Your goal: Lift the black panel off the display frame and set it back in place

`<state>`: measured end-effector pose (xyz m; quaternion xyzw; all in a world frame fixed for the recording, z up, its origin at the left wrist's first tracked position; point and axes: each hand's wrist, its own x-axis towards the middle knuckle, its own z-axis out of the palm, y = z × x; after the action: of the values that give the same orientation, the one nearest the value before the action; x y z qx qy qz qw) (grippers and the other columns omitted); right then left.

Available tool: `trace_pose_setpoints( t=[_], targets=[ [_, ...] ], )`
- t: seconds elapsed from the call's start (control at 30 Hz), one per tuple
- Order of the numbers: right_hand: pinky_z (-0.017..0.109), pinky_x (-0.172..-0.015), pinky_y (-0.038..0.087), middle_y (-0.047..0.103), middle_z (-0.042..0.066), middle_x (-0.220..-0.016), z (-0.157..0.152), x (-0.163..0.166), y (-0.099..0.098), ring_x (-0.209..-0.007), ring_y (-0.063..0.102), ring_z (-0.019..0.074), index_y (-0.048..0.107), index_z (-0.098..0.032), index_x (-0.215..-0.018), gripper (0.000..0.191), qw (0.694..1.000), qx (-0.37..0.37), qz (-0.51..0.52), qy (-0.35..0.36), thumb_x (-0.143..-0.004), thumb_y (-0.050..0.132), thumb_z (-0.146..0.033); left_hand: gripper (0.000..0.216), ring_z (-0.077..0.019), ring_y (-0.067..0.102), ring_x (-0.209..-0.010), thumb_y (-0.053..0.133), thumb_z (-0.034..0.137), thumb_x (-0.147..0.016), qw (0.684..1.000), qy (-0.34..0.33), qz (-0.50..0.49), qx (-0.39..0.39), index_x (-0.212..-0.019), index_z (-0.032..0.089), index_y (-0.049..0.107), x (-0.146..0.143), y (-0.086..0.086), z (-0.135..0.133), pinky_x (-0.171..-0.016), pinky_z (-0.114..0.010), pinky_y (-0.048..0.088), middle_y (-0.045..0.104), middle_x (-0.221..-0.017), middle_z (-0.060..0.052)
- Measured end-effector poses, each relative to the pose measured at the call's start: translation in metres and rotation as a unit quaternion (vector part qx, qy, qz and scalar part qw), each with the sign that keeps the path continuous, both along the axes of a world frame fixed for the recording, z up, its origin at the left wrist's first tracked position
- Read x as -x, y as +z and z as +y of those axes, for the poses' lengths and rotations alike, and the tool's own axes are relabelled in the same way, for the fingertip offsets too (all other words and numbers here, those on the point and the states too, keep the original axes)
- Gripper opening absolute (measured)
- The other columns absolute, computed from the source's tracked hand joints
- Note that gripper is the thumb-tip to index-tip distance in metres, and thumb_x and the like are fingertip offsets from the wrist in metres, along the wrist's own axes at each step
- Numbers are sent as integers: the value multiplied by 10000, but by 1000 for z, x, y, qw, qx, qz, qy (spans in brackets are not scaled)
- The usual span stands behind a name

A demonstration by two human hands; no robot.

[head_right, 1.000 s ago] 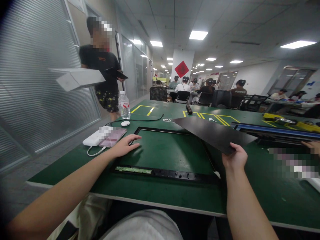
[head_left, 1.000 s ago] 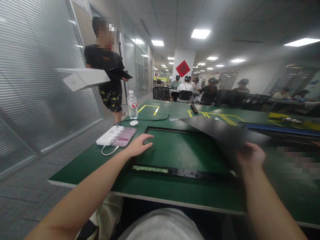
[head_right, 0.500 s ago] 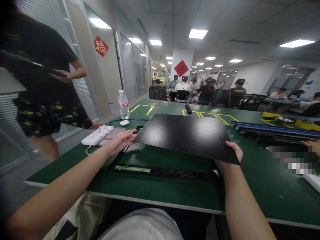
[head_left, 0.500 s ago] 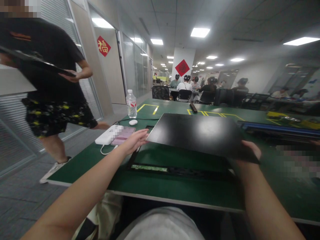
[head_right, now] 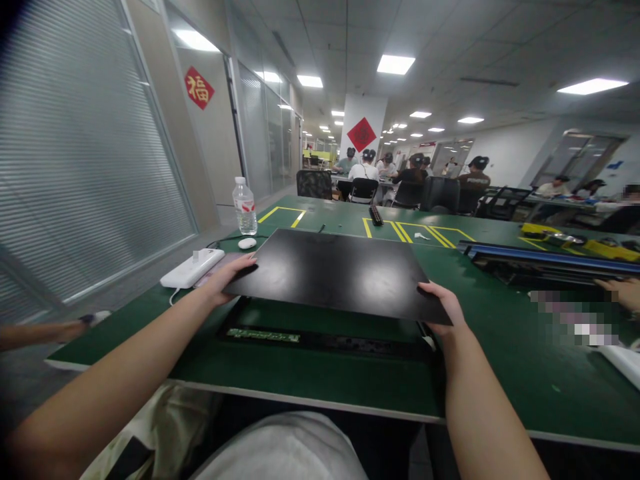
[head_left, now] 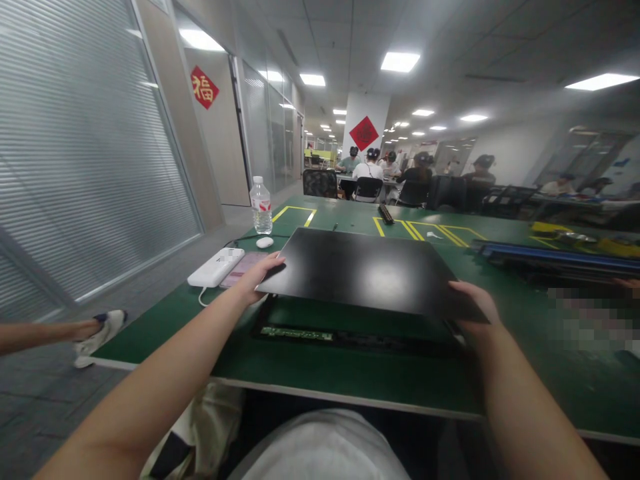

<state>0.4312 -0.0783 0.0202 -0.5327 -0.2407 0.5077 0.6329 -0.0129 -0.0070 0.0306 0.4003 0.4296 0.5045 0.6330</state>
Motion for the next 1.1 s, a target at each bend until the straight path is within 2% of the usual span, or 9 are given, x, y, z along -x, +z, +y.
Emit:
trace_pose_setpoints(
  t=[0.17,0.27,0.47,0.67,0.87,1.1],
  targets=[
    [367,-641,582,761,69,-898,2,0,-5,-778,722,261,680,-223,-993,263,987,28,-72,139,-743,600,-212,396,-151,637,-533,727,138,-645,999,23,-29,-32,-1041,152,717,2,9,-1,-466,-227,466,757,-814,-52],
    [363,-699,582,757,81,-924,8,-2,-11,-832,722,257,686,-203,-995,252,980,31,-82,177,-772,574,-240,383,-161,643,-543,686,110,-637,997,30,-46,-45,-1019,131,718,2,13,-2,-480,-237,492,748,-788,-56],
    [260,-653,566,746,104,-908,16,-9,-16,-757,699,178,684,-147,-1010,236,990,18,-52,129,-816,550,-168,318,-177,663,-578,656,110,-627,995,30,-72,-57,-938,133,718,8,10,3,-529,-259,545,746,-776,-52],
    [219,-522,527,746,107,-842,19,-16,-19,-643,681,160,597,-156,-1163,336,994,38,-69,75,-829,565,-147,361,-202,687,-629,680,130,-590,995,42,-57,-68,-949,146,713,10,9,5,-589,-287,567,748,-785,-48],
    [232,-543,537,751,107,-807,19,-17,-21,-652,692,174,586,-165,-1207,373,994,38,-91,46,-836,546,-174,313,-221,701,-659,674,144,-603,997,34,-27,-69,-907,196,729,7,7,4,-587,-286,555,752,-771,-45],
    [182,-430,417,748,90,-757,19,-15,-21,-520,604,121,636,-167,-1161,344,984,63,-164,-2,-832,546,-215,296,-199,680,-576,689,128,-582,997,34,-10,-65,-872,179,723,4,4,3,-553,-282,550,743,-701,-25]
  ],
)
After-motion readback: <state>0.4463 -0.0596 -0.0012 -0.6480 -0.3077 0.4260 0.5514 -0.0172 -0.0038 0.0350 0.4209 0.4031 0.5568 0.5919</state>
